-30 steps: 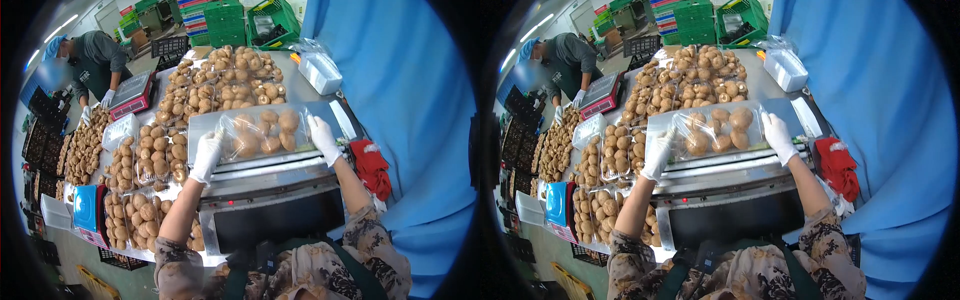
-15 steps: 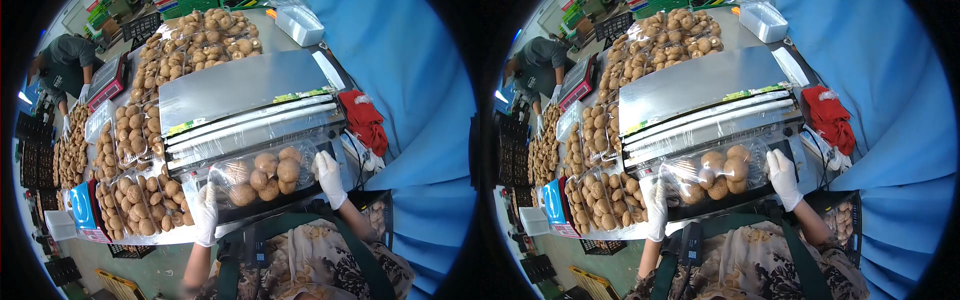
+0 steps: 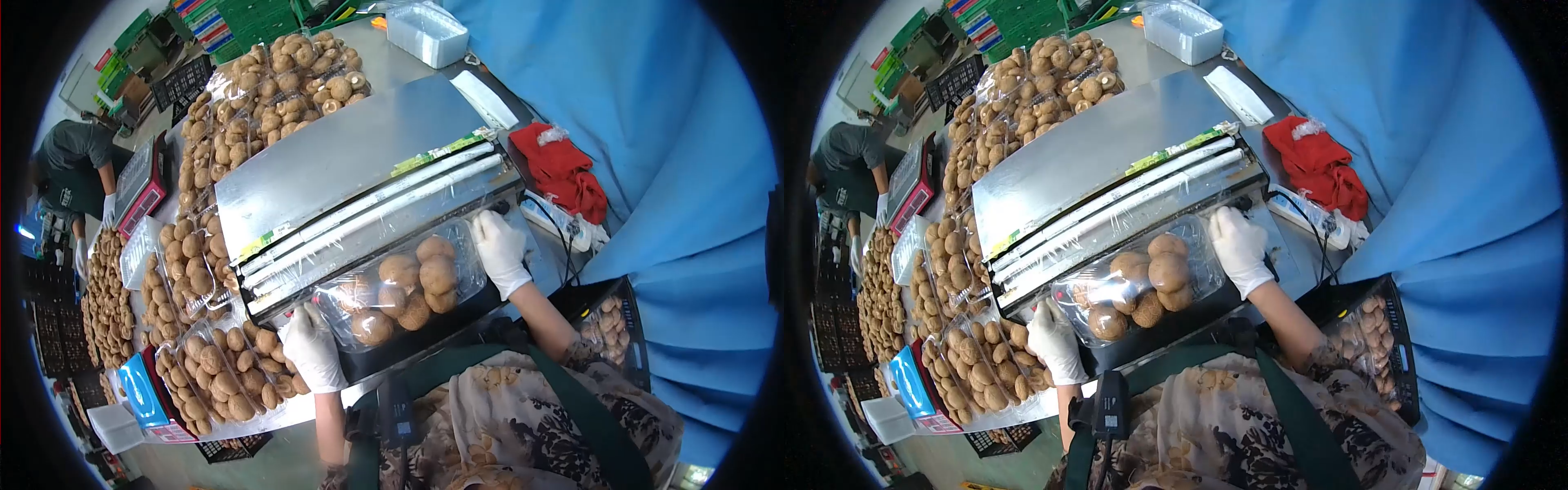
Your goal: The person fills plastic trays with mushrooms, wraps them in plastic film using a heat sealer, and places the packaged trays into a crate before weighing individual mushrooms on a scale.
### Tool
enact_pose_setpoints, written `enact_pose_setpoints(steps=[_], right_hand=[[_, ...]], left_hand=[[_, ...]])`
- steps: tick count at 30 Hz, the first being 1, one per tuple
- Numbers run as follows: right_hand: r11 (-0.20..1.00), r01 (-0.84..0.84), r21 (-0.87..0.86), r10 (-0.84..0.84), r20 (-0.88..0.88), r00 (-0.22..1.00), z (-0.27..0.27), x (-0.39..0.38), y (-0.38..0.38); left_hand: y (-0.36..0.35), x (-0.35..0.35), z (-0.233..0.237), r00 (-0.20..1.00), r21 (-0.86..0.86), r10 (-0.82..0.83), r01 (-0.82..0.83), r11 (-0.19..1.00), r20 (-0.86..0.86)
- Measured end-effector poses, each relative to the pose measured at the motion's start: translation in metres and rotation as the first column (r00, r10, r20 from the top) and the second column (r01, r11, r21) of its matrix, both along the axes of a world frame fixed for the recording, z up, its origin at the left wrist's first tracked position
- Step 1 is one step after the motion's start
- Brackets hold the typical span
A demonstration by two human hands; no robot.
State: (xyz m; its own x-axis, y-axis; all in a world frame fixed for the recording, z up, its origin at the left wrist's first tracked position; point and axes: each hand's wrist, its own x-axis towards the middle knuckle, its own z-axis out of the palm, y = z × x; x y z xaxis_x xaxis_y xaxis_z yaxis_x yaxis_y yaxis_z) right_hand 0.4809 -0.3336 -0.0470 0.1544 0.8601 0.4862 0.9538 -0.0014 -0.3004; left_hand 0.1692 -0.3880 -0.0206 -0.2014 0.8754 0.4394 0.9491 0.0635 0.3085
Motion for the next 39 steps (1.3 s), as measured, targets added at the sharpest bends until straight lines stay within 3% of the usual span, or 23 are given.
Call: enact_pose_setpoints(steps=[2,4,5,6,8,9,10,12,13,14,16,18,20,21,24,26,28,30,32,33,36,38,39], right_hand=[[0.989,-0.145,-0.021,0.142,-0.101,0.985,0.002,0.001,-0.004],[0.946,-0.319,-0.058,0.303,-0.195,0.933,0.009,-0.003,-0.017],[0.875,-0.453,-0.172,0.278,-0.588,0.759,0.007,0.003,-0.024],[0.852,-0.52,-0.06,0.388,-0.593,0.705,0.012,0.002,-0.032],[0.769,-0.62,0.154,0.581,-0.571,0.58,0.024,-0.001,-0.058],[0.723,-0.682,0.115,0.548,-0.697,0.463,0.012,0.008,-0.072],[0.679,-0.73,0.082,0.475,-0.807,0.351,0.0,0.018,-0.086],[0.586,-0.809,0.039,0.259,-0.956,0.141,-0.043,0.043,-0.115],[0.538,-0.843,-0.027,0.369,-0.891,0.264,-0.053,0.054,-0.118],[0.5,-0.862,-0.089,0.484,-0.796,0.363,-0.062,0.066,-0.121],[0.633,-0.756,-0.165,0.152,-0.931,0.331,-0.043,0.064,-0.126],[0.789,-0.613,-0.043,-0.12,-0.989,-0.085,0.039,0.062,-0.109],[0.872,-0.447,0.2,0.044,-0.941,-0.336,0.087,0.062,-0.127],[0.836,-0.49,0.247,0.126,-0.955,-0.267,0.082,0.058,-0.135],[0.889,-0.457,0.019,-0.076,-0.979,-0.189,0.093,0.059,-0.157],[0.915,-0.399,0.053,-0.096,-0.934,-0.345,0.081,0.065,-0.172],[0.944,-0.328,0.019,-0.098,-0.937,-0.336,0.073,0.066,-0.186],[0.964,-0.266,-0.019,-0.113,-0.932,-0.343,0.074,0.059,-0.197],[0.977,-0.203,-0.059,-0.131,-0.923,-0.363,0.077,0.055,-0.211],[0.981,-0.179,-0.071,-0.135,-0.915,-0.379,0.079,0.053,-0.216],[0.991,-0.12,0.057,0.0,-0.903,-0.431,0.08,0.041,-0.241],[0.993,-0.095,0.068,0.024,-0.914,-0.406,0.081,0.034,-0.262],[0.997,-0.052,0.051,0.019,-0.875,-0.484,0.082,0.032,-0.272]], left_hand=[[-0.002,0.011,0.019,0.97,-0.133,-0.056,0.089,0.987,0.235],[-0.009,0.014,0.026,0.958,-0.169,-0.084,0.134,0.976,0.274],[-0.013,0.019,0.027,0.801,-0.165,-0.039,0.17,0.972,0.597],[-0.02,0.026,0.027,0.542,-0.157,0.02,0.207,0.966,0.84],[-0.05,-0.034,-0.111,0.482,-0.185,-0.072,0.465,0.866,0.873],[-0.058,-0.02,-0.097,0.162,-0.142,0.058,0.573,0.807,0.985],[-0.064,0.003,-0.065,-0.133,-0.102,0.241,0.642,0.76,0.961],[-0.073,0.025,-0.039,-0.293,-0.098,0.433,0.724,0.683,0.853],[-0.074,0.032,-0.03,-0.325,-0.091,0.497,0.76,0.644,0.804],[-0.075,0.038,-0.026,-0.323,-0.089,0.532,0.788,0.609,0.783],[-0.074,0.046,-0.018,-0.307,-0.08,0.581,0.834,0.546,0.754],[-0.072,0.055,-0.012,-0.288,-0.075,0.606,0.862,0.502,0.741],[-0.071,0.065,-0.005,-0.272,-0.069,0.627,0.883,0.464,0.73],[-0.07,0.071,-0.001,-0.267,-0.064,0.626,0.889,0.454,0.733],[-0.058,0.092,0.017,-0.262,-0.057,0.588,0.882,0.468,0.765],[-0.044,0.098,0.038,-0.279,-0.029,0.498,0.851,0.524,0.821],[-0.034,0.093,0.064,-0.357,0.091,0.363,0.81,0.58,0.861],[-0.043,0.095,0.084,-0.474,0.271,0.292,0.802,0.533,0.83],[-0.054,0.098,0.083,-0.187,0.085,0.21,0.903,0.421,0.96],[-0.056,0.097,0.08,-0.18,0.012,0.341,0.899,0.439,0.923],[-0.055,0.106,0.087,0.06,-0.256,0.35,0.799,0.545,0.935],[-0.05,0.101,0.071,-0.113,-0.094,0.431,0.898,0.431,0.895],[-0.052,0.107,0.069,-0.121,-0.071,0.453,0.921,0.383,0.883]])
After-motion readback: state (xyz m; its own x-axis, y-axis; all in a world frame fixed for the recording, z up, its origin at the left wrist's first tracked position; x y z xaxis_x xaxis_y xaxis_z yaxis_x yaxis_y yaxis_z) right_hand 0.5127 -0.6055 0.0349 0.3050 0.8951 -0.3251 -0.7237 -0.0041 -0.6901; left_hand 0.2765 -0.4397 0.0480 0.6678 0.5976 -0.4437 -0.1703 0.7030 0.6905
